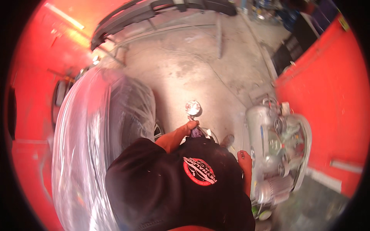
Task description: The person cleans and paints a car bumper using a cloth and a spray gun, then moves the bumper.
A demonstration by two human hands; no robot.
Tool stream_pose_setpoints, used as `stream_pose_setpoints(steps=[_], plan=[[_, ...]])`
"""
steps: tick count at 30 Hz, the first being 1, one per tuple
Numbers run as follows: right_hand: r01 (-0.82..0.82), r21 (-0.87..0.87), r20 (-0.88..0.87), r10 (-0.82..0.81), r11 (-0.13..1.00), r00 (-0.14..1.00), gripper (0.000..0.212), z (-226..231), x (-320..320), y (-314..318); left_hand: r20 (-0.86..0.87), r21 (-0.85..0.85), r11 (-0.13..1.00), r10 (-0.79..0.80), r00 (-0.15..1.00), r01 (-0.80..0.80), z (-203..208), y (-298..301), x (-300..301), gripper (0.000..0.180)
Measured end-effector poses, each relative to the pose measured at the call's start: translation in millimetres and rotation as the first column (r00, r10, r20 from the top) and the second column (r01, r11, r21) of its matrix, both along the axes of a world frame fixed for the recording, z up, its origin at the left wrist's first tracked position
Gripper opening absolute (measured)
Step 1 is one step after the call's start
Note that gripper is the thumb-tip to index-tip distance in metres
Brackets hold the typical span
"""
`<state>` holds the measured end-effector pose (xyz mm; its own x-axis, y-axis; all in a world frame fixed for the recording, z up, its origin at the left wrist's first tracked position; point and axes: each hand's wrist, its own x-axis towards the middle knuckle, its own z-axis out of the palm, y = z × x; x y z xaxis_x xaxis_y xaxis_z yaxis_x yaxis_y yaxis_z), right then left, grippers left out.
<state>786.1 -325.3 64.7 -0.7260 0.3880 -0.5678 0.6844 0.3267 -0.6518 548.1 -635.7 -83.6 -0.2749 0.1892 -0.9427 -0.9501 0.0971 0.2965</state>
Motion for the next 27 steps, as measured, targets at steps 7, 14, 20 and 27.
stream_pose_setpoints(steps=[7,14,20,27], plan=[[-0.377,-0.183,-0.166,0.35,0.908,0.922,0.056,37,-112,-12,-0.327,-0.15,0.987,-0.098,0.94,0.051,174,33,3,0.036],[-0.832,-0.201,-0.198,0.81,0.517,0.551,0.077,42,-223,-84,-0.718,-0.378,0.893,-0.45,0.531,0.245,210,50,-7,0.055],[-0.878,-0.343,-0.267,0.861,0.335,0.433,0.085,-5,-314,-122,-0.646,-0.356,0.909,-0.406,0.646,0.216,196,4,-66,0.058],[-0.821,-0.379,-0.268,0.799,0.426,0.538,0.063,19,-491,-229,-0.696,-0.297,0.947,-0.303,0.651,0.123,229,-105,-228,0.072]])
